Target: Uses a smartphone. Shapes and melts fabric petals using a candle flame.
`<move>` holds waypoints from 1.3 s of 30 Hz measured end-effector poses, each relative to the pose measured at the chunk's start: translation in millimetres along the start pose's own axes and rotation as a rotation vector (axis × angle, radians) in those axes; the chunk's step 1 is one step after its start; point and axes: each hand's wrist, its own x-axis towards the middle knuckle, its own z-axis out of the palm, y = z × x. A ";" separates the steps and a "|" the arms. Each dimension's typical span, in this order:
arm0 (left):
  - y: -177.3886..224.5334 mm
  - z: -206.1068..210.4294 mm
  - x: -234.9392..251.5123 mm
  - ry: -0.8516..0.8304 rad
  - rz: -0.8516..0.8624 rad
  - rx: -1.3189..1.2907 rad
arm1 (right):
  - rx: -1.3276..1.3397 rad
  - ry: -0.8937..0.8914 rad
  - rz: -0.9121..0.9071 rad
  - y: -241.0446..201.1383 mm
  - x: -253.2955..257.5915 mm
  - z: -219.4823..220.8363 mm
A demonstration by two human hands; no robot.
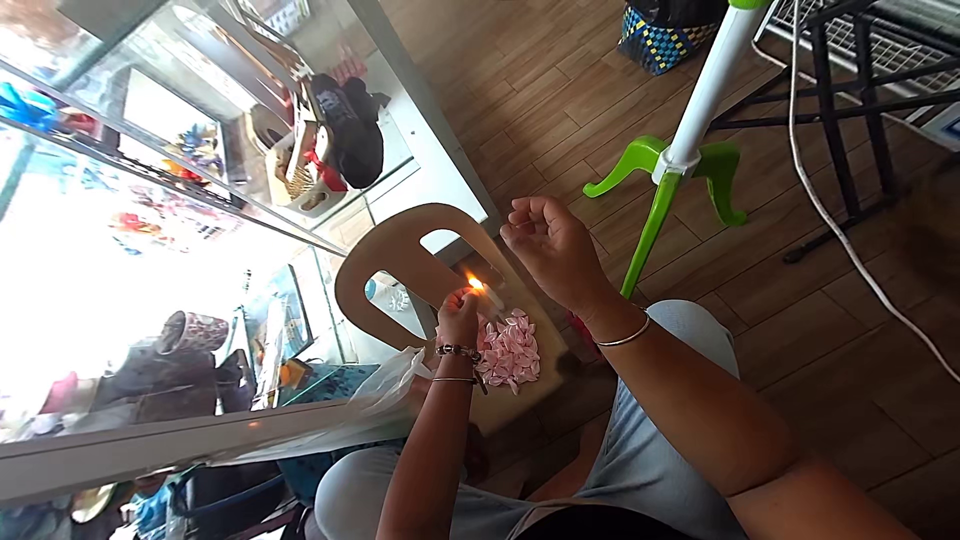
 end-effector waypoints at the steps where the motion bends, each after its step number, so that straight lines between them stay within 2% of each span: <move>1: 0.3 0.8 -0.5 0.009 0.005 0.007 | 0.002 0.000 0.002 -0.3 0.0 0.0; 13: 0.4 1.2 0.3 0.027 0.034 0.022 | -0.009 -0.031 0.023 -2.9 3.5 5.5; 17: -3.6 -6.9 -3.8 -0.056 0.121 0.008 | -0.079 -0.117 -0.052 12.7 13.7 5.7; 19: 9.6 -23.7 -23.5 -0.114 0.164 -0.029 | -0.104 -0.126 -0.122 18.1 13.4 16.9; 22: 31.6 -61.7 -55.4 -0.177 0.193 -0.060 | -0.163 -0.289 -0.145 10.8 1.3 44.4; 25: 30.4 -84.2 -78.5 -0.205 0.267 -0.153 | -0.060 -0.507 0.007 15.8 -16.1 68.9; 27: 19.8 -93.1 -85.6 -0.220 0.306 -0.211 | 0.048 -0.577 0.062 22.7 -26.6 85.8; 31: -5.1 -106.4 -85.9 -0.194 0.321 -0.321 | 0.087 -0.592 0.071 26.8 -40.9 112.1; 39: -12.2 -129.2 -82.3 -0.110 0.312 -0.486 | 0.178 -0.572 0.117 30.5 -41.0 148.6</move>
